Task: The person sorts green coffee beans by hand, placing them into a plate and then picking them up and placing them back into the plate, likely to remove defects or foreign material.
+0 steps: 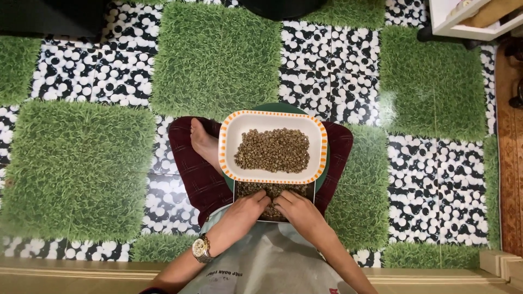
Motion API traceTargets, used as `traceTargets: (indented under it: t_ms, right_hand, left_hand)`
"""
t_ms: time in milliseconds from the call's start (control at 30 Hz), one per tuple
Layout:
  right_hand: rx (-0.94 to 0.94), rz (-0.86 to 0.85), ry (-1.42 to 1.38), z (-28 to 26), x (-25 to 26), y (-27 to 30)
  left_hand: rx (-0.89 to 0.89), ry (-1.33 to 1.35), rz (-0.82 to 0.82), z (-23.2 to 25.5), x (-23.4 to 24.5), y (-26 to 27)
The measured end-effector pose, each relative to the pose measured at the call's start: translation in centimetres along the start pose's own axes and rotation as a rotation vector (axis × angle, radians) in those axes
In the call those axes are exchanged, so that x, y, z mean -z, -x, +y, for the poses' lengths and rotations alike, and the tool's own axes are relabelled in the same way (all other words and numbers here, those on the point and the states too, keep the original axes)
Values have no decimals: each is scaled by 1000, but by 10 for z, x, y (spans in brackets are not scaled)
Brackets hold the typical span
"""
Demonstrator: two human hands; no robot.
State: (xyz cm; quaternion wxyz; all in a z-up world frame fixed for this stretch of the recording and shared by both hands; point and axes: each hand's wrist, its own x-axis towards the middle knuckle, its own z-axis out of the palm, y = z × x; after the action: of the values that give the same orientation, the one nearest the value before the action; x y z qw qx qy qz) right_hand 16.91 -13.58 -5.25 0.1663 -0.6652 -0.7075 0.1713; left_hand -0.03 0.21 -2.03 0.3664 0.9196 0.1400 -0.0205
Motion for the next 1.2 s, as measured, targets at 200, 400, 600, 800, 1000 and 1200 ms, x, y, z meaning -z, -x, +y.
traceTargets:
  t_ms: [200,400,600,800,1000,1200]
  right_hand:
    - [-82,69,-152,-7,9,1]
    - [-57,6,-96,-9,16,-2]
    - [-123,12,-157,-12,17,0]
    - [-134,21,-187,-8,14,1]
    - [17,55,-7,-5,13,4]
    - [38,94,-66,-2,16,2]
  left_hand:
    - [-7,25,-8,1,2,0]
    - [-4,14,-4,3,7,0]
    - [11,50,-7,6,9,5]
    - [18,100,-10,12,15,4]
    - [-32,104,47,12,14,4]
    - [-57,225,160,0,15,1]
